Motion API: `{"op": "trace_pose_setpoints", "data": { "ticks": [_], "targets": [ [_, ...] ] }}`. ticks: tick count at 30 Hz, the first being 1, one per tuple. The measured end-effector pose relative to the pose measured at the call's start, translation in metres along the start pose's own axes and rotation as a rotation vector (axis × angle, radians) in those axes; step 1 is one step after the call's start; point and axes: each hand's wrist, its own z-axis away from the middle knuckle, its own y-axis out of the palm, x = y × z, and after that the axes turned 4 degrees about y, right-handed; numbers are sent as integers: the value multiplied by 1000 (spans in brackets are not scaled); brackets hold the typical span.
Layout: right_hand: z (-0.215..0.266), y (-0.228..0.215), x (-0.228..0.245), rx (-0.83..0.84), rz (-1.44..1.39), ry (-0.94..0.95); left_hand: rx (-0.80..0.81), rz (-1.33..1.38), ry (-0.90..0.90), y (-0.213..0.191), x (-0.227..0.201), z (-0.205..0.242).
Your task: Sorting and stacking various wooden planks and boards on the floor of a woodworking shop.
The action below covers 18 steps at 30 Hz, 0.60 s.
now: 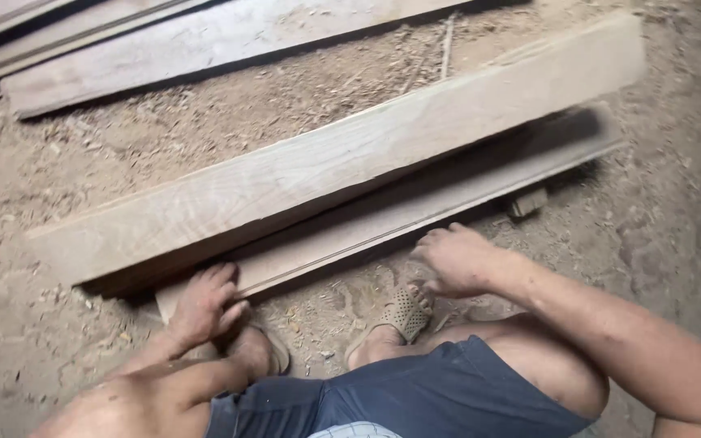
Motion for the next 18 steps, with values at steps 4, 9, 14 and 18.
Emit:
{"op": "trace_pose_setpoints", "data": {
  "ticks": [4,9,14,18],
  "targets": [
    [-30,9,-50,276,-365,189,-114,64,-282,8,22,42],
    [-55,46,-66,336,-1097,461,83,-4,-849,18,40,79],
    [-87,101,-36,87,-1849,633,165,179,-1137,47,37,80],
    [-172,244,-72,-590,-2347,374,-4,432,-1251,15,38,81]
  ]
}}
